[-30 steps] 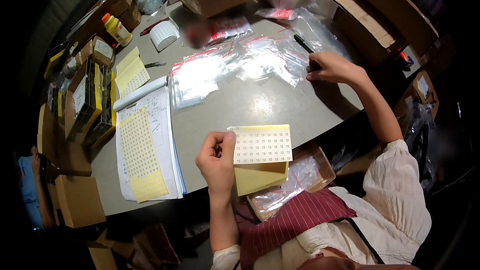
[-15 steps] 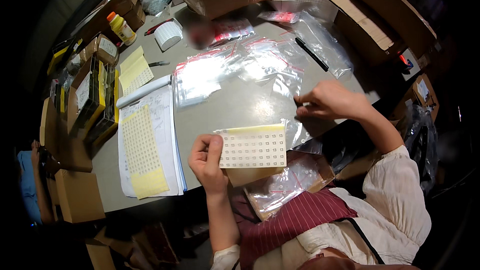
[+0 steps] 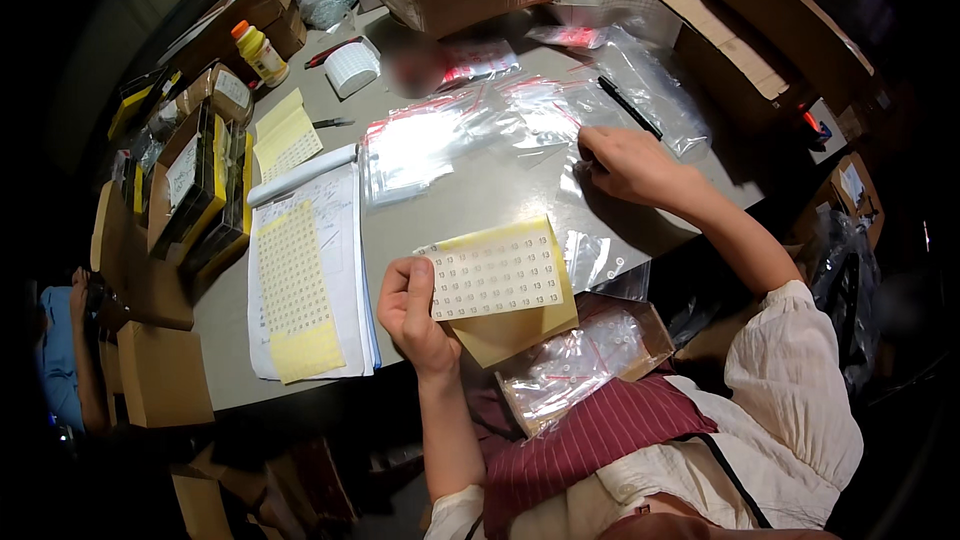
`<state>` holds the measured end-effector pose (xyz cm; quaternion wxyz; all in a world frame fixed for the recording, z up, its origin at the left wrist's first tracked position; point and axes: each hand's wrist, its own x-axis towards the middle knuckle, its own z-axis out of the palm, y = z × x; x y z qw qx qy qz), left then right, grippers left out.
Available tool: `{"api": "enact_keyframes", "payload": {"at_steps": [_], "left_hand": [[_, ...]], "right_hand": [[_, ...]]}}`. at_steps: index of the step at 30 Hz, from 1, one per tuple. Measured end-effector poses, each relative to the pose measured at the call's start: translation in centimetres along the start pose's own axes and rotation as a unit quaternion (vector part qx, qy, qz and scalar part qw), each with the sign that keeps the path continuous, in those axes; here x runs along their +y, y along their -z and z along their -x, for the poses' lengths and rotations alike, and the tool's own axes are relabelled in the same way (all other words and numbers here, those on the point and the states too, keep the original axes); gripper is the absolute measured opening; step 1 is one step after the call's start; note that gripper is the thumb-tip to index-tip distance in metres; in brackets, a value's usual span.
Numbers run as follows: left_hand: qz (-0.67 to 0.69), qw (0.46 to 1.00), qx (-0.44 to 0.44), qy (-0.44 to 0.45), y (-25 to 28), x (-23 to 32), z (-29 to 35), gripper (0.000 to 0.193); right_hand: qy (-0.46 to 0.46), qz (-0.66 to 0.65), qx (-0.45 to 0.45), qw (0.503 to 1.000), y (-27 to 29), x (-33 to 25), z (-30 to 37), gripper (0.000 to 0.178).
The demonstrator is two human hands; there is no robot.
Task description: The person repeatedly picks up small, dark, round objects from a sheet and places them into clear plastic bags. They handle the objects one by one, placing them into bags that are arranged on the table. The person occasionally adjusts the position of the bags and the sheet of objects.
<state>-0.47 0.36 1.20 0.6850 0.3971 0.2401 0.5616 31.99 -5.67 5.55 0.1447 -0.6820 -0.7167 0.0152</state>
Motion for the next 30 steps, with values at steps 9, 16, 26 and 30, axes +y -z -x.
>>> {"api": "enact_keyframes", "payload": {"at_steps": [9, 16, 26, 30], "left_hand": [[0.037, 0.999, -0.012, 0.006, 0.0, 0.0, -0.1, 0.013], [-0.028, 1.000, 0.001, -0.002, -0.4, -0.2, 0.1, 0.014], [-0.296, 0.952, -0.064, -0.035, -1.2, -1.3, 0.8, 0.015], [-0.342, 0.934, -0.080, -0.069, -0.9, -1.1, 0.8, 0.016]], "right_hand": [[-0.074, -0.076, -0.182, 0.978, 3.2, -1.0, 4.8, 0.074], [-0.001, -0.137, -0.221, 0.966, 4.3, -5.9, 6.3, 0.038], [0.184, -0.167, 0.048, 0.968, 1.2, -11.2, -0.1, 0.027], [0.218, -0.102, 0.077, 0.968, -0.9, -12.1, -1.6, 0.025]]}}
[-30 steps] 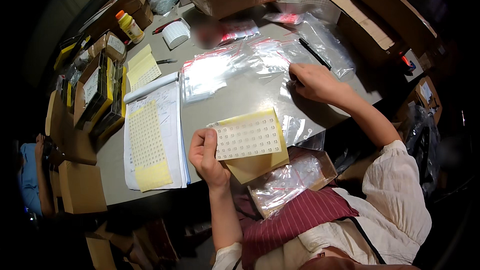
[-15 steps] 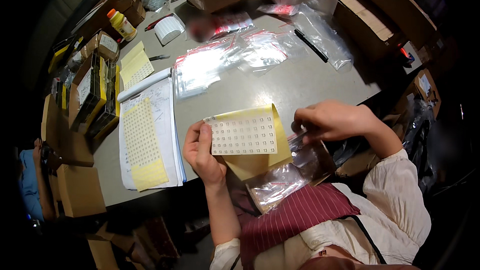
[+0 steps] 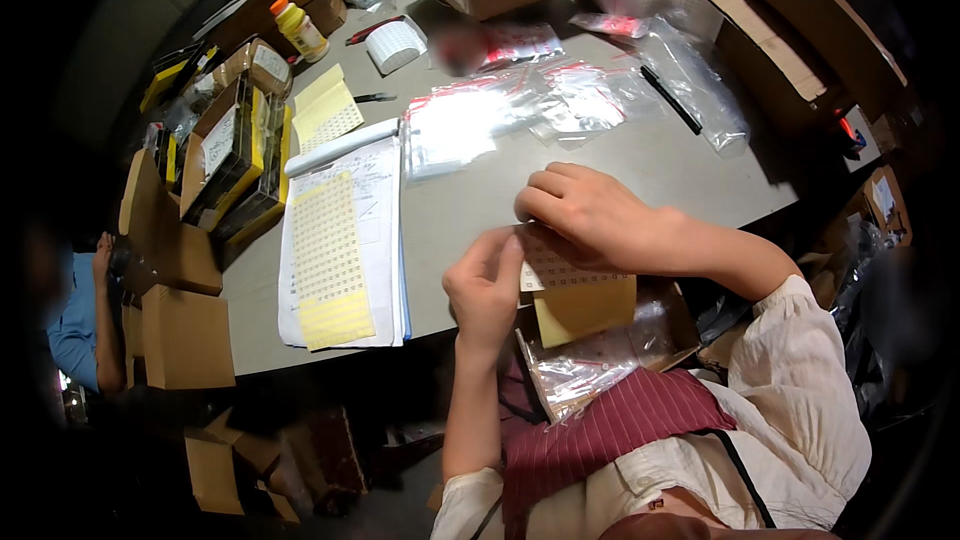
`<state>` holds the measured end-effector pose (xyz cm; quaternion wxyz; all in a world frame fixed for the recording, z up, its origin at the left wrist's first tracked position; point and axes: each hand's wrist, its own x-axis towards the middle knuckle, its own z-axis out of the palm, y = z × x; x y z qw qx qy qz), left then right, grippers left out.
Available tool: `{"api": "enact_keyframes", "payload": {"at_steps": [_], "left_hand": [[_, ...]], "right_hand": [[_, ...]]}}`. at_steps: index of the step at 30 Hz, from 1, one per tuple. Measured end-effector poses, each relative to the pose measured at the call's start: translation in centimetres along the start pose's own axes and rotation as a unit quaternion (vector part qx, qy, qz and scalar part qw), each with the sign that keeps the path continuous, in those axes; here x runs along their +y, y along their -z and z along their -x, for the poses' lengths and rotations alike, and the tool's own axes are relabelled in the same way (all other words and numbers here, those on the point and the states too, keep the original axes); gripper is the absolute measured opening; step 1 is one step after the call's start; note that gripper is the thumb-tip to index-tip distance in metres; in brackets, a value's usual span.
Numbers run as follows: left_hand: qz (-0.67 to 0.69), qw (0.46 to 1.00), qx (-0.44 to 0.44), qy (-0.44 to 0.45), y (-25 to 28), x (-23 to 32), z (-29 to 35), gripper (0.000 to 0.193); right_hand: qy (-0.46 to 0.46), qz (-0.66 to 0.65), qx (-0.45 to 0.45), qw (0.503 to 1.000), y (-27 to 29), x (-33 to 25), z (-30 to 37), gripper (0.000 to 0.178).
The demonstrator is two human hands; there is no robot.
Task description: The person repeatedly picks up small, dark, round objects from a sheet and places them into clear plastic bags. They handle the objects one by one, placing them into bags that are arranged on the table. The person occasionally adjusts the position of the bags and the sheet of objects.
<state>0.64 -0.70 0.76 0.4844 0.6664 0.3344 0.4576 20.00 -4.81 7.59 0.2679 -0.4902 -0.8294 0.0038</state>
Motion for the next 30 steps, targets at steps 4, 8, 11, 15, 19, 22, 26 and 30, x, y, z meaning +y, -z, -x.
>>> {"api": "enact_keyframes", "payload": {"at_steps": [4, 8, 11, 15, 19, 22, 26, 30], "left_hand": [[0.021, 0.999, -0.021, 0.044, 0.1, 0.8, -0.1, 0.016], [0.013, 0.996, -0.048, 0.075, 0.7, 1.3, -0.6, 0.015], [0.003, 0.998, -0.049, 0.048, 0.9, 0.2, -0.9, 0.017], [-0.017, 0.996, -0.024, 0.089, 0.7, 0.4, -0.8, 0.021], [-0.023, 0.996, -0.009, 0.089, 0.1, 1.0, -0.9, 0.023], [-0.035, 0.997, -0.003, 0.072, 0.3, 1.3, -1.0, 0.021], [-0.002, 0.996, -0.005, 0.089, 0.5, 1.4, -1.0, 0.019], [0.046, 0.995, 0.011, 0.083, 0.6, 1.0, -0.7, 0.018]], "right_hand": [[0.025, 0.085, 0.020, 0.996, -0.3, -0.8, 0.1, 0.022], [0.066, 0.137, 0.036, 0.988, -1.0, -1.3, 0.6, 0.026], [0.147, 0.154, 0.025, 0.977, -1.0, -1.5, 1.0, 0.027], [-0.001, -0.059, 0.056, 0.997, 1.0, 1.7, 0.4, 0.016], [-0.394, -0.230, -0.038, 0.889, 3.7, 11.0, -0.7, 0.022], [-0.337, -0.083, -0.103, 0.932, 3.3, 15.5, -0.3, 0.027], [-0.345, 0.040, -0.135, 0.928, 3.1, 16.2, -0.1, 0.041], [-0.413, -0.032, -0.238, 0.878, 5.0, 16.4, 0.4, 0.062]]}}
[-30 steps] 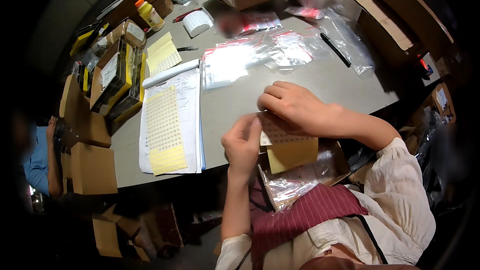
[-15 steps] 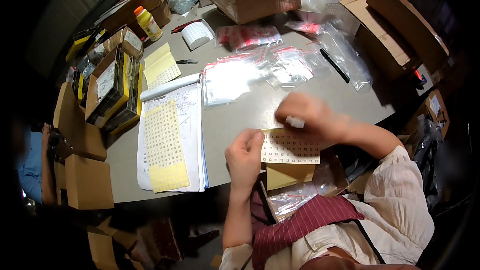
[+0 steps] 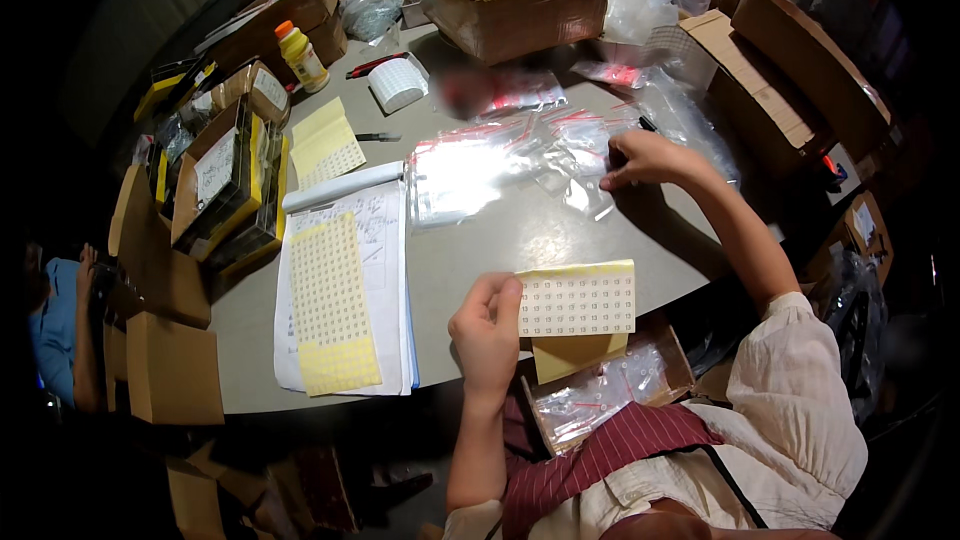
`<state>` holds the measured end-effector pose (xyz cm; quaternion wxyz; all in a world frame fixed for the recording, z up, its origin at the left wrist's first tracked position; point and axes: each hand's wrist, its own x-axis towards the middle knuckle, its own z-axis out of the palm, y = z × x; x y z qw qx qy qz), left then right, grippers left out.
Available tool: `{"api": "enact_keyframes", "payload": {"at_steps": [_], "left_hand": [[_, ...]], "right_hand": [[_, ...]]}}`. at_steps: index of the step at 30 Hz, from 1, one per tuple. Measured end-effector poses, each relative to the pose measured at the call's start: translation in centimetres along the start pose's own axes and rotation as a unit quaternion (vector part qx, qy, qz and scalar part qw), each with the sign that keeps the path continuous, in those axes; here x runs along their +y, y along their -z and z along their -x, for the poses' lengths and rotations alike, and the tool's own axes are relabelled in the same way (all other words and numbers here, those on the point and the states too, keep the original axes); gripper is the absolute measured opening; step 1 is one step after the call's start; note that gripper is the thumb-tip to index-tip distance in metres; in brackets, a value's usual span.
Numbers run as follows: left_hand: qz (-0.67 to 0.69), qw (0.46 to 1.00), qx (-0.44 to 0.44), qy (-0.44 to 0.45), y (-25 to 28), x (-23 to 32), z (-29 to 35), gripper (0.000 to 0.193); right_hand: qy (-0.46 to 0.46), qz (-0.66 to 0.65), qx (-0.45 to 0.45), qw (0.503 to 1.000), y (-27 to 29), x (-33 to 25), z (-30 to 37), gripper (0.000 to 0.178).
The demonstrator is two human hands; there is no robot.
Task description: The person repeatedly picks up small, dark, round objects from a sheet and places them into clear plastic bags. They handle the objects one by one, placing them into bags that are arranged on the table. The person occasionally adjusts the position of the bags and the sheet of objects.
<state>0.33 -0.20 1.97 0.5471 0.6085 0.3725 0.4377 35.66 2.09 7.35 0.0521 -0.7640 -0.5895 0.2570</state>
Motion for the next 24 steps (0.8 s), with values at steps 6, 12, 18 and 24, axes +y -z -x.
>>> {"api": "enact_keyframes", "payload": {"at_steps": [6, 12, 18, 24], "left_hand": [[0.102, 0.995, -0.007, 0.008, 0.5, -1.0, 0.1, 0.016], [0.195, 0.981, -0.019, 0.006, 0.5, -0.5, 0.1, 0.014], [0.218, 0.976, -0.007, 0.008, 0.9, -0.7, 0.3, 0.013], [0.251, 0.968, -0.002, 0.001, 0.6, -0.3, 0.2, 0.013]], "right_hand": [[0.101, 0.043, -0.038, 0.993, -1.2, -4.9, 6.8, 0.054], [0.046, 0.163, 0.072, 0.983, -1.6, -2.7, 6.2, 0.048], [0.128, 0.145, -0.023, 0.981, -1.7, -4.4, 10.1, 0.029], [0.160, -0.066, 0.090, 0.981, -0.5, 0.2, 4.0, 0.032]]}}
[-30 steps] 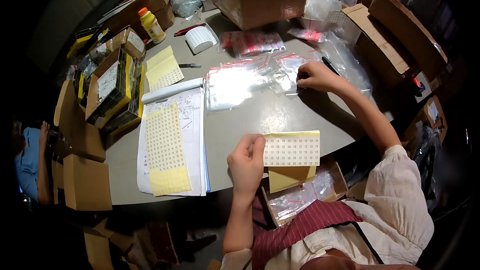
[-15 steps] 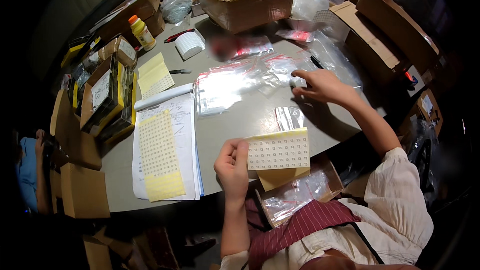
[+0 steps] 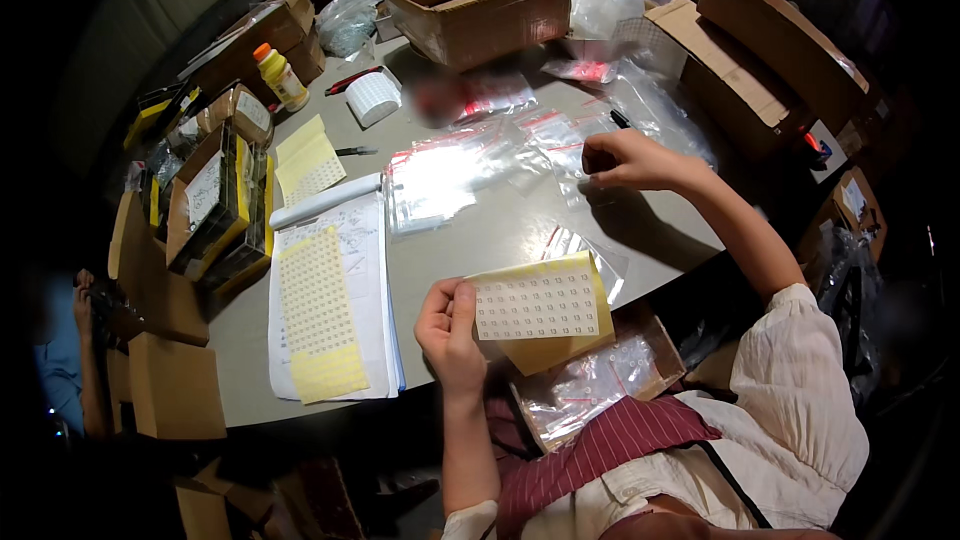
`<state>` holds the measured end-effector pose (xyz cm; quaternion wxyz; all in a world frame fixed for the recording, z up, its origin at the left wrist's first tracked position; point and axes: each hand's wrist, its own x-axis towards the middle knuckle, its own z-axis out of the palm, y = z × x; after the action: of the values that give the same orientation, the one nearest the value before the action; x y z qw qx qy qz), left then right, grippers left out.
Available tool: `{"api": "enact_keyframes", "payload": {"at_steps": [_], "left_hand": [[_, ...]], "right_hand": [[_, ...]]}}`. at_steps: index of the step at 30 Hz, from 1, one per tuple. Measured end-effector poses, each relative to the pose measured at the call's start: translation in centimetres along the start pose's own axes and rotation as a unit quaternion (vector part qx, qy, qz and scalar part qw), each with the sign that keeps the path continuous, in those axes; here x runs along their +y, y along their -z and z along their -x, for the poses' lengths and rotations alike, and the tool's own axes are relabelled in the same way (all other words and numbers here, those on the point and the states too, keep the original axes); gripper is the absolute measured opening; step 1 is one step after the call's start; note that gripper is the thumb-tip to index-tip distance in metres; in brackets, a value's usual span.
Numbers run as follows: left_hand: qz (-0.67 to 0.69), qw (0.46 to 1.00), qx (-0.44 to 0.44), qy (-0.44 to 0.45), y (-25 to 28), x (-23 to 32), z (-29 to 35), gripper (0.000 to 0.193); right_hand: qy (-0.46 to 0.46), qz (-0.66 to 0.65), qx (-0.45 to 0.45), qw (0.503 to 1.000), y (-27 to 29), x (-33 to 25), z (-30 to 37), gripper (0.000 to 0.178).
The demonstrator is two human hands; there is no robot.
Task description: The person repeatedly picks up small, dark, round objects from a sheet and places them into clear plastic bags. They handle the objects one by one, placing them into bags that are arranged on the table. The person occasionally adjusts the position of the bags and the sheet of objects.
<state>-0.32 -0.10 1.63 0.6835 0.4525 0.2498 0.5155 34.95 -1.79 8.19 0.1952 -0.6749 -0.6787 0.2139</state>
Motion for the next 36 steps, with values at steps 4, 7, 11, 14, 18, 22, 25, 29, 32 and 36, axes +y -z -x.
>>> {"api": "enact_keyframes", "payload": {"at_steps": [4, 7, 11, 14, 18, 22, 25, 29, 32, 36], "left_hand": [[0.019, 1.000, 0.003, -0.017, 0.6, -0.6, -0.3, 0.013], [0.073, 0.997, 0.025, -0.025, 1.0, -0.7, -0.1, 0.014], [0.129, 0.989, 0.061, -0.028, 1.0, 0.2, -0.1, 0.022], [0.120, 0.989, 0.072, -0.038, 1.8, 0.2, -0.2, 0.027], [0.129, 0.987, 0.084, -0.056, 1.6, -0.1, -0.3, 0.022], [0.112, 0.986, 0.098, -0.071, 1.2, 0.7, 0.0, 0.013], [0.036, 0.990, 0.108, -0.085, 2.1, 0.5, 0.5, 0.011], [-0.056, 0.991, 0.083, -0.090, 0.8, 0.8, 1.6, 0.011], [-0.089, 0.989, 0.096, -0.073, -1.4, 0.7, 2.1, 0.014], [-0.075, 0.997, -0.003, 0.029, -1.8, 0.7, 2.0, 0.024]], "right_hand": [[0.007, 0.056, 0.016, 0.998, -0.9, 1.1, -1.2, 0.035], [-0.004, 0.120, 0.027, 0.992, -1.3, 1.0, -1.4, 0.034], [-0.094, 0.149, 0.004, 0.984, -0.3, 0.4, -0.4, 0.047], [-0.076, 0.143, -0.041, 0.986, -0.8, -0.1, 2.0, 0.065], [0.061, 0.171, -0.068, 0.981, -2.9, -4.3, 6.5, 0.076], [0.243, 0.172, -0.077, 0.952, -4.4, -7.0, 9.5, 0.054], [0.280, 0.025, -0.152, 0.948, -4.1, -6.6, 10.4, 0.044], [0.165, -0.165, -0.001, 0.972, -3.2, -6.6, 10.1, 0.039], [0.271, -0.090, 0.072, 0.956, -3.2, -9.1, 9.2, 0.064], [0.363, 0.047, 0.123, 0.922, -4.7, -10.4, 9.3, 0.065]]}}
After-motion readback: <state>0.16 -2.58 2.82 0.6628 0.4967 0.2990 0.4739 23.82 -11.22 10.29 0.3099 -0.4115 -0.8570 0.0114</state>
